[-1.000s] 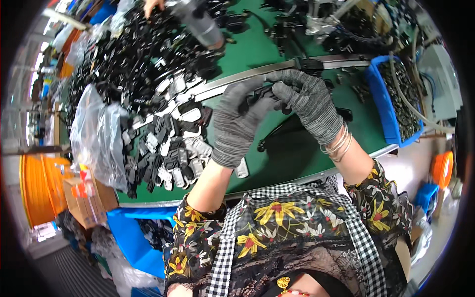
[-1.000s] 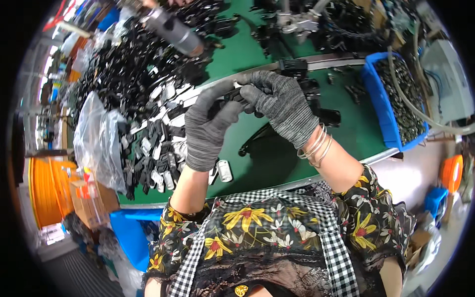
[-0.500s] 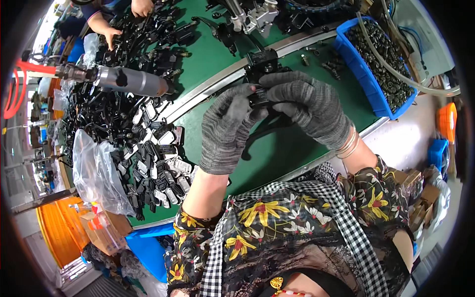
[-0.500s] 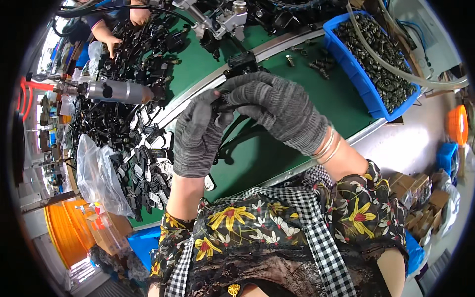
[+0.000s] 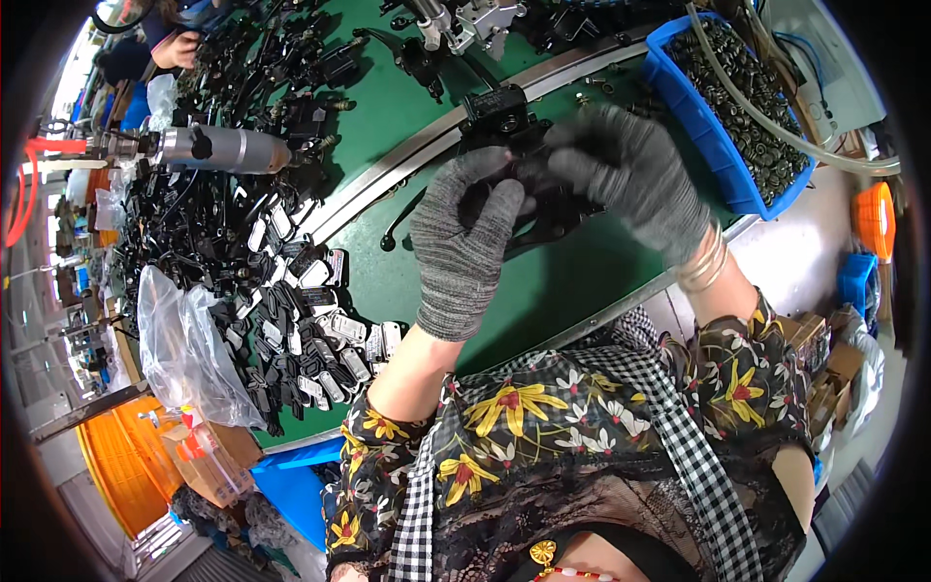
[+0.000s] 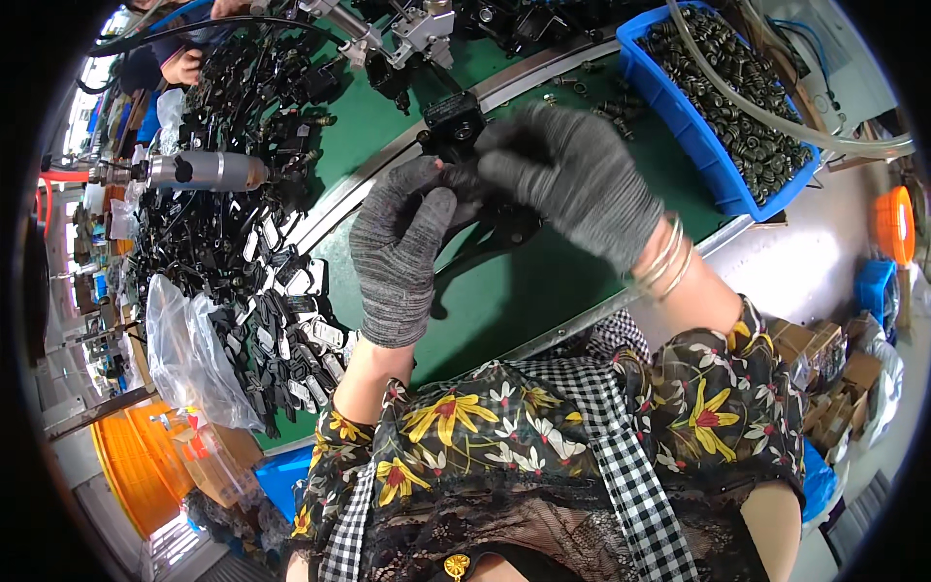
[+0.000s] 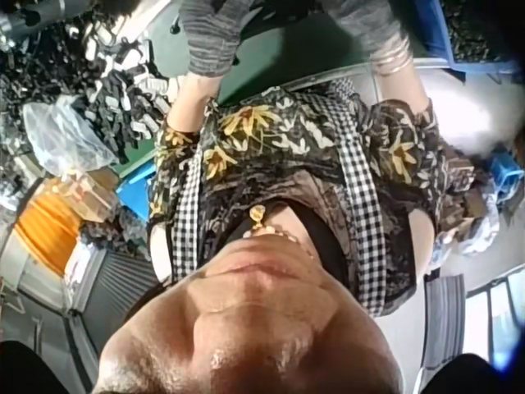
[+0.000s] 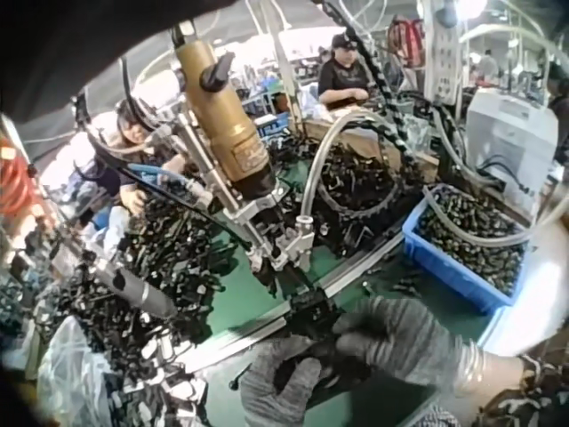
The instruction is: The person assembles brake handle assemblies by hand-screwing bolts into the components, fitting covers and plates onto them, and tightening screws with a power screwdriver.
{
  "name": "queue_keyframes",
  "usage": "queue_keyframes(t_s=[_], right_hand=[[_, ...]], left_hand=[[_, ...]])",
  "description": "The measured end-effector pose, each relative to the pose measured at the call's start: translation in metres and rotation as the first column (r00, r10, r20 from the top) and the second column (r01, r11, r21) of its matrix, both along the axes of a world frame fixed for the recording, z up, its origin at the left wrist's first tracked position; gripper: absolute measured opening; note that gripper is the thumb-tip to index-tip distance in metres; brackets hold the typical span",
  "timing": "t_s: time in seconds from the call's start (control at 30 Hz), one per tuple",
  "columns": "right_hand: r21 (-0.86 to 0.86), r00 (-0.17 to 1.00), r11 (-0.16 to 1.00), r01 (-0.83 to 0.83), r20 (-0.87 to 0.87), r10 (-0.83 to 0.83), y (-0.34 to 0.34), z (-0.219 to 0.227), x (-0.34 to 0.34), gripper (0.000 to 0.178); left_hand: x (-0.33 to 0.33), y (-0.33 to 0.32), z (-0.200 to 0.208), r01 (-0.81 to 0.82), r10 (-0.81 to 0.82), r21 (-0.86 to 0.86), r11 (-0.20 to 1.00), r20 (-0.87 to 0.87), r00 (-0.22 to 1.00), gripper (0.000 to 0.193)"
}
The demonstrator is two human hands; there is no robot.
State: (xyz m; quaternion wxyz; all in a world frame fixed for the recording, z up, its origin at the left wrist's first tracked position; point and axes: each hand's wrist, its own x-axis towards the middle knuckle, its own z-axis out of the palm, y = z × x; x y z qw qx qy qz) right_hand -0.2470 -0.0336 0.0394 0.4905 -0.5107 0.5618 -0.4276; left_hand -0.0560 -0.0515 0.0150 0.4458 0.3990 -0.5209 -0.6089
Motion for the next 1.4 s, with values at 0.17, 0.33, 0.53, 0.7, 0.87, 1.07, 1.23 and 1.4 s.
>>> queue_keyframes(t_s=[0.17, 0.33, 0.53, 0.7, 0.87, 1.07, 1.23, 1.4], right_hand=[[-0.058, 0.989, 0.997, 0.043, -0.140, -0.051, -0.031, -0.004, -0.027, 0.023], [-0.131, 0.960, 0.982, -0.139, -0.263, 0.101, -0.056, -0.030, -0.023, 0.018], [-0.062, 0.848, 0.974, -0.217, -0.506, 0.157, -0.056, -0.023, -0.016, 0.019], [-0.207, 0.680, 0.931, -0.300, -0.731, 0.057, -0.053, -0.015, 0.002, 0.021], [-0.451, 0.802, 0.860, -0.240, -0.592, -0.087, -0.037, 0.024, 0.078, 0.016], [-0.258, 0.559, 0.666, -0.699, -0.779, 0.284, -0.056, -0.042, 0.189, 0.027], [-0.129, 0.463, 0.652, -0.747, -0.804, 0.372, -0.064, -0.068, 0.273, 0.039], [-0.074, 0.346, 0.618, -0.783, -0.878, 0.332, -0.061, -0.065, 0.274, 0.035]], left_hand=[[0.010, -0.007, -0.033, -0.064, 0.274, -0.467, 0.882, 0.397, 0.876, 0.024], [-0.006, -0.009, -0.051, -0.037, 0.303, -0.503, 0.864, 0.459, 0.835, 0.032], [-0.009, -0.011, -0.066, 0.035, 0.274, -0.548, 0.835, 0.470, 0.839, 0.042], [0.003, -0.010, -0.056, 0.079, 0.289, -0.595, 0.800, 0.497, 0.818, 0.043], [0.046, 0.019, -0.043, -0.045, 0.435, -0.645, 0.763, 0.462, 0.773, 0.042], [0.130, 0.061, -0.023, -0.056, 0.372, -0.429, 0.902, 0.705, 0.603, 0.020], [0.229, 0.082, -0.027, -0.269, 0.567, -0.500, 0.823, 0.745, 0.352, 0.011], [0.288, 0.073, -0.046, -0.389, 0.636, -0.566, 0.727, 0.769, 0.069, 0.021]])
